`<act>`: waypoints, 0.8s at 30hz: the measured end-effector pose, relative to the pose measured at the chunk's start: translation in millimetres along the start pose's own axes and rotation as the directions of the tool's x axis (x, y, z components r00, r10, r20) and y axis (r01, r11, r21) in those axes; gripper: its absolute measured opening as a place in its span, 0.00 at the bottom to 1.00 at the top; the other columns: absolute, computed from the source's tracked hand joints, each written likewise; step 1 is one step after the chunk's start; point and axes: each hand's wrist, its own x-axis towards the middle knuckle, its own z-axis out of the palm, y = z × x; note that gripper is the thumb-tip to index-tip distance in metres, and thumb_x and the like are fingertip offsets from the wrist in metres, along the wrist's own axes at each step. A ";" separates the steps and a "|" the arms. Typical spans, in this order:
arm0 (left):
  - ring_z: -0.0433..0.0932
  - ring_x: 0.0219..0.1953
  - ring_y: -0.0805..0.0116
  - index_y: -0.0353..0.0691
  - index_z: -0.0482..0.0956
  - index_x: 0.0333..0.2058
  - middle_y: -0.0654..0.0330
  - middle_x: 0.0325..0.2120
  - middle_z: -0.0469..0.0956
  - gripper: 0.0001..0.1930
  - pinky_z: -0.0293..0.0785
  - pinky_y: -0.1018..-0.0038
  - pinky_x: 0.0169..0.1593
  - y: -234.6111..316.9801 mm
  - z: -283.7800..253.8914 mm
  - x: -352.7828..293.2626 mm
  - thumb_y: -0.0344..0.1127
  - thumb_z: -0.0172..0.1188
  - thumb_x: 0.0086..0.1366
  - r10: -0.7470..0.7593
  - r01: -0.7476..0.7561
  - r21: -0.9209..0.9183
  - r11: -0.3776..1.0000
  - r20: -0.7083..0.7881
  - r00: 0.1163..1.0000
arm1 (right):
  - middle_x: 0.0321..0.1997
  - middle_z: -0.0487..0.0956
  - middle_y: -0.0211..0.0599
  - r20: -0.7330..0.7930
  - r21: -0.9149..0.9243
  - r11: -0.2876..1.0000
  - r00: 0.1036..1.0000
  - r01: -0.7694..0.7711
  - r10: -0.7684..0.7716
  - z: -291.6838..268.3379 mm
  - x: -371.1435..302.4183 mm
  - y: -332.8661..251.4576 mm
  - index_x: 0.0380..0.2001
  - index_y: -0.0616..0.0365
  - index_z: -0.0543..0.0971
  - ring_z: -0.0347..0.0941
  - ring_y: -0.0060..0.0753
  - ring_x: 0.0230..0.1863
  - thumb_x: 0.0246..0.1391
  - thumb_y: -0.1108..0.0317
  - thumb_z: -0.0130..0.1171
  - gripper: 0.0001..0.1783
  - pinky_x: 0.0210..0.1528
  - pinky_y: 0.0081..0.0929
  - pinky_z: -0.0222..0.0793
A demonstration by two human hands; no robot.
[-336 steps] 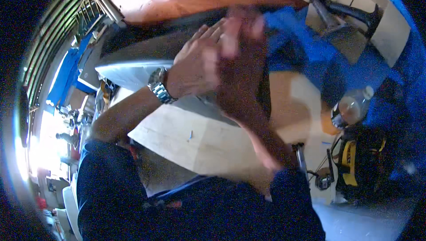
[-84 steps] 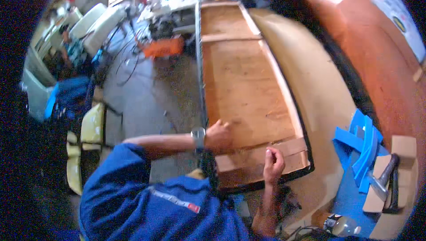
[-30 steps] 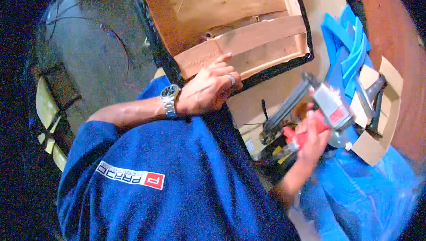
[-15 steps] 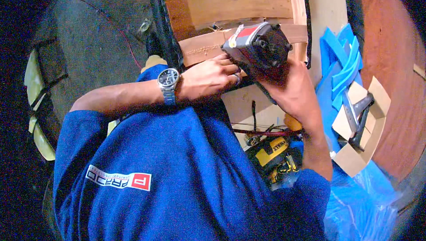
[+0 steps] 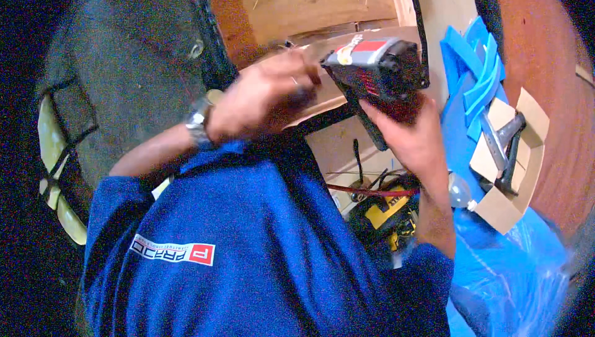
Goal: Stapling fabric and padding onto a wooden furniture frame using a pneumatic staple gun.
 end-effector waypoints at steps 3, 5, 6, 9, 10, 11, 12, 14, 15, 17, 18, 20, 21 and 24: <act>0.70 0.30 0.57 0.36 0.72 0.26 0.56 0.29 0.72 0.04 0.68 0.66 0.38 -26.8 -47.3 24.2 0.30 0.54 0.57 -0.043 0.067 0.371 0.926 -0.072 0.996 | 0.30 0.83 0.39 0.040 -0.022 0.998 0.997 0.060 -0.059 7.7 2.3 14.9 0.35 0.66 0.80 0.76 0.26 0.26 0.44 0.72 0.65 0.13 0.29 0.24 0.71; 0.70 0.30 0.57 0.36 0.72 0.26 0.56 0.28 0.72 0.04 0.68 0.66 0.38 -39.3 -59.1 23.1 0.30 0.54 0.57 -0.032 0.051 0.357 0.933 -0.059 0.998 | 0.31 0.83 0.38 0.059 -0.077 0.995 0.997 0.062 -0.058 17.2 6.6 11.1 0.36 0.65 0.80 0.76 0.26 0.26 0.45 0.72 0.65 0.13 0.29 0.24 0.71; 0.70 0.29 0.56 0.36 0.72 0.26 0.56 0.28 0.72 0.04 0.68 0.66 0.38 -43.0 -65.3 25.5 0.31 0.54 0.57 -0.007 0.020 0.351 0.936 -0.037 0.999 | 0.32 0.83 0.38 0.065 -0.122 0.990 0.996 0.072 -0.065 21.1 6.8 9.0 0.37 0.65 0.80 0.76 0.26 0.26 0.45 0.72 0.65 0.14 0.30 0.25 0.72; 0.70 0.29 0.56 0.37 0.73 0.26 0.57 0.27 0.71 0.05 0.68 0.65 0.38 -51.5 -79.1 31.9 0.32 0.55 0.57 0.070 -0.076 0.327 0.942 0.030 0.997 | 0.33 0.83 0.38 0.070 -0.208 0.974 0.995 0.085 -0.072 25.8 4.2 2.7 0.38 0.64 0.80 0.76 0.27 0.26 0.46 0.71 0.65 0.14 0.30 0.25 0.73; 0.70 0.29 0.56 0.37 0.73 0.26 0.57 0.27 0.71 0.06 0.68 0.65 0.38 -53.3 -81.6 33.7 0.32 0.55 0.58 0.095 -0.107 0.316 0.943 0.052 0.994 | 0.34 0.83 0.38 0.029 -0.136 0.990 0.999 0.030 -0.026 24.6 0.2 -2.9 0.39 0.64 0.79 0.76 0.27 0.27 0.46 0.71 0.65 0.15 0.31 0.25 0.73; 0.70 0.29 0.56 0.37 0.73 0.26 0.57 0.26 0.71 0.06 0.68 0.65 0.38 -55.4 -82.8 35.5 0.33 0.55 0.58 0.120 -0.137 0.307 0.942 0.072 0.990 | 0.35 0.82 0.38 -0.008 -0.061 0.998 1.000 -0.021 0.020 22.5 -4.1 -8.5 0.40 0.63 0.79 0.76 0.27 0.27 0.46 0.70 0.66 0.16 0.32 0.26 0.73; 0.70 0.28 0.56 0.37 0.73 0.26 0.57 0.26 0.71 0.06 0.68 0.65 0.39 -56.7 -83.4 37.2 0.33 0.55 0.58 0.145 -0.166 0.298 0.940 0.092 0.985 | 0.35 0.82 0.38 -0.041 0.017 0.998 0.997 -0.068 0.069 20.5 -9.3 -13.4 0.41 0.63 0.79 0.76 0.27 0.28 0.46 0.70 0.66 0.17 0.33 0.26 0.74; 0.70 0.30 0.57 0.39 0.74 0.30 0.57 0.27 0.71 0.07 0.68 0.65 0.40 -55.6 -80.8 37.2 0.36 0.55 0.59 0.129 -0.134 0.259 0.957 0.035 0.991 | 0.36 0.82 0.37 -0.157 0.054 0.983 0.971 -0.176 0.182 14.3 -23.3 -16.7 0.43 0.63 0.78 0.77 0.28 0.30 0.47 0.69 0.66 0.19 0.36 0.26 0.74; 0.70 0.32 0.57 0.40 0.75 0.33 0.58 0.28 0.71 0.09 0.68 0.65 0.41 -52.8 -74.7 32.7 0.39 0.55 0.59 0.085 -0.073 0.225 0.972 -0.042 0.996 | 0.37 0.81 0.37 -0.244 0.019 0.970 0.940 -0.243 0.240 6.4 -29.3 -15.2 0.44 0.62 0.77 0.77 0.28 0.31 0.47 0.69 0.66 0.20 0.37 0.26 0.74; 0.70 0.36 0.58 0.43 0.75 0.38 0.58 0.31 0.71 0.11 0.68 0.65 0.42 -43.8 -51.5 25.2 0.41 0.55 0.60 0.072 -0.032 0.396 0.918 -0.085 0.994 | 0.37 0.81 0.36 -0.314 0.024 0.986 0.936 -0.162 0.162 -6.9 -37.4 5.3 0.44 0.62 0.77 0.77 0.29 0.32 0.47 0.68 0.66 0.20 0.37 0.26 0.74; 0.69 0.39 0.59 0.45 0.74 0.42 0.59 0.34 0.71 0.13 0.67 0.65 0.43 -37.0 -40.0 22.7 0.43 0.55 0.60 0.062 0.027 0.548 0.836 -0.143 0.988 | 0.37 0.81 0.36 -0.374 0.012 0.996 0.924 -0.083 0.082 -8.9 -41.8 15.5 0.44 0.61 0.78 0.77 0.30 0.33 0.47 0.67 0.66 0.20 0.37 0.25 0.74; 0.67 0.46 0.61 0.48 0.72 0.46 0.59 0.41 0.70 0.17 0.66 0.65 0.46 -13.4 -23.3 18.0 0.45 0.55 0.60 -0.072 -0.032 0.600 0.800 0.149 0.986 | 0.36 0.81 0.36 -0.362 0.014 0.996 0.928 -0.092 0.091 -6.6 -44.9 31.4 0.44 0.61 0.78 0.77 0.31 0.32 0.47 0.67 0.66 0.19 0.37 0.25 0.74; 0.67 0.46 0.61 0.48 0.72 0.46 0.59 0.41 0.70 0.17 0.66 0.65 0.46 -17.2 -15.7 19.2 0.45 0.55 0.60 -0.075 -0.033 0.607 0.794 0.152 0.986 | 0.36 0.81 0.36 -0.339 0.004 0.996 0.937 -0.092 0.087 -5.3 -43.7 35.3 0.43 0.60 0.78 0.77 0.31 0.32 0.47 0.66 0.66 0.19 0.37 0.25 0.74; 0.73 0.36 0.58 0.43 0.76 0.39 0.57 0.34 0.75 0.12 0.70 0.65 0.40 -32.6 -12.1 33.7 0.37 0.57 0.56 -0.071 -0.044 0.343 0.938 0.316 0.946 | 0.35 0.81 0.37 -0.301 -0.013 0.996 0.950 -0.093 0.084 -3.0 -39.2 40.1 0.42 0.59 0.79 0.77 0.32 0.31 0.48 0.65 0.66 0.18 0.36 0.25 0.73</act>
